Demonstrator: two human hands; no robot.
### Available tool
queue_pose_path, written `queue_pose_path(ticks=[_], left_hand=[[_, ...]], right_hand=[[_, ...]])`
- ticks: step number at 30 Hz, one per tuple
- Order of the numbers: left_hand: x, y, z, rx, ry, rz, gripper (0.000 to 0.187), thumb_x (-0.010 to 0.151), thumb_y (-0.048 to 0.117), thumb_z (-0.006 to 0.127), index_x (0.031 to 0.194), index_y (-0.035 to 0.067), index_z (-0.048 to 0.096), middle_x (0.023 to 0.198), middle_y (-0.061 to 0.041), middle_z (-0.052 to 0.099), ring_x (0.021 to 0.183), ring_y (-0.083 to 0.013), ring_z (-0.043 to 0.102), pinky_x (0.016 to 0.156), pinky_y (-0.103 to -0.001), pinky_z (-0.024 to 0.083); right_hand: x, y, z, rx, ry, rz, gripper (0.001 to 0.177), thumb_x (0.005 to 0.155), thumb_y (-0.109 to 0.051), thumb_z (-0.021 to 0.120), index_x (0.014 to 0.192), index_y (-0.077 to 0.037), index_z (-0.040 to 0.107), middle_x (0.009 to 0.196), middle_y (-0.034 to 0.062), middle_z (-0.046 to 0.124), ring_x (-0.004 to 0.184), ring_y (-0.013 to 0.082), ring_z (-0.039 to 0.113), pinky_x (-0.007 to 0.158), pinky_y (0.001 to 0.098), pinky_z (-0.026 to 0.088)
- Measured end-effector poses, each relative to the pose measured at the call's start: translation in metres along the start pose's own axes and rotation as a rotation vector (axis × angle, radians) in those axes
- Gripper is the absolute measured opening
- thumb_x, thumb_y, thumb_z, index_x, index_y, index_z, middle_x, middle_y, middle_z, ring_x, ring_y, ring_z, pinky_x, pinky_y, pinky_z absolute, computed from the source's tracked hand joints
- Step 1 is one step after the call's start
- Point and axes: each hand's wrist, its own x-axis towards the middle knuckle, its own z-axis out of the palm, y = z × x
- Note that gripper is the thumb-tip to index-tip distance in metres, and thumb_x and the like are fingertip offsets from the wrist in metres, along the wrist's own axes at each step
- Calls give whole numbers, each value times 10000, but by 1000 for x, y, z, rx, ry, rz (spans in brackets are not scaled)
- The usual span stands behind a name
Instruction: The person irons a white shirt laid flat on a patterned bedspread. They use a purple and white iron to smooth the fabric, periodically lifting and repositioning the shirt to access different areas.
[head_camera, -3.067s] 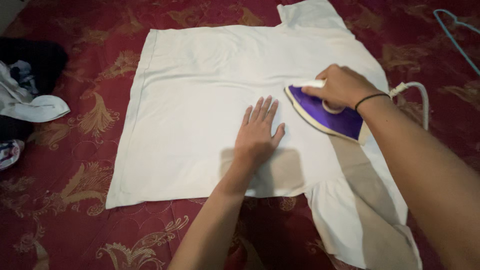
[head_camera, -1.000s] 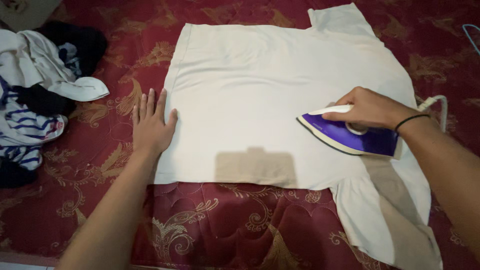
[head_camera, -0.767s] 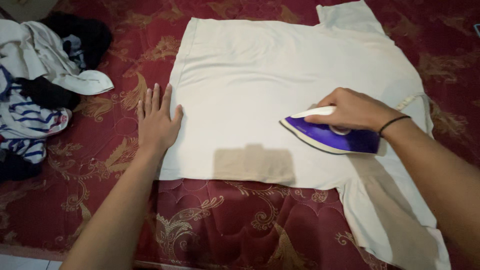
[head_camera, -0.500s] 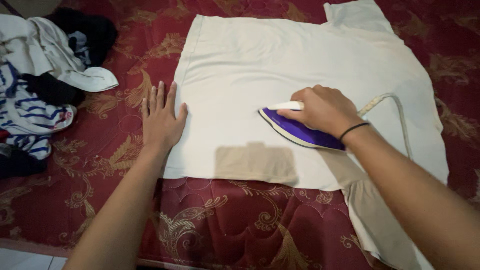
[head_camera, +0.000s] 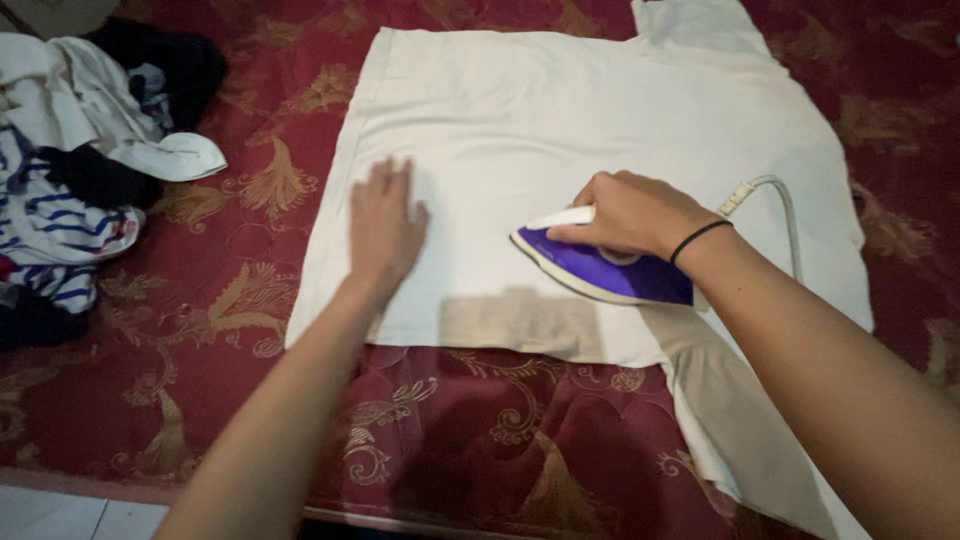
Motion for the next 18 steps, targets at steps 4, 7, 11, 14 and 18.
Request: queue_pose_path(ticks=[4, 7, 11, 14, 18], left_hand=[[3, 53, 22, -81, -25, 155, 614, 969, 225, 588, 1535, 60, 417, 1582, -221, 399, 1483, -368, 338, 1210, -545, 258], [-2, 79, 36, -109, -58, 230, 609, 985, 237, 563, 1552, 87, 399, 1608, -192, 382, 1508, -352, 311, 1216, -527, 244], [-12, 88, 43, -87, -40, 241, 604, 1010, 289, 519, 1571, 121, 372, 1634, -154, 350, 1521, -320, 285, 1225, -509, 211], [-13, 91, 42, -70, -35, 221, 605, 1024, 316, 497, 1583, 132, 357, 1647, -135, 335, 1534, -297, 275, 1238, -503, 194], [-16, 93, 40, -58, -26, 215, 607, 1026, 331, 487, 1585, 130, 361, 1648, -135, 337, 1536, -302, 276, 1247, -501, 198]], right_hand=[[-12, 5, -3, 17, -52, 2, 620, 781, -618, 725, 1183, -148, 765, 772, 178, 814, 697, 277, 789, 748, 403, 616], [-20, 8, 3, 12, 16, -20, 567, 777, -635, 687, 1098, -186, 819, 792, 154, 788, 713, 285, 767, 756, 416, 603], [-29, 11, 20, -144, 272, -119, 572, 860, -653, 637, 943, -112, 806, 779, 163, 747, 748, 340, 729, 716, 455, 591], [-29, 13, 29, -195, 369, -103, 567, 927, -622, 593, 946, -81, 759, 733, 177, 734, 715, 355, 731, 698, 459, 587], [-14, 13, 33, -175, 422, -74, 530, 973, -575, 570, 987, -67, 718, 733, 180, 732, 708, 370, 730, 669, 473, 582]])
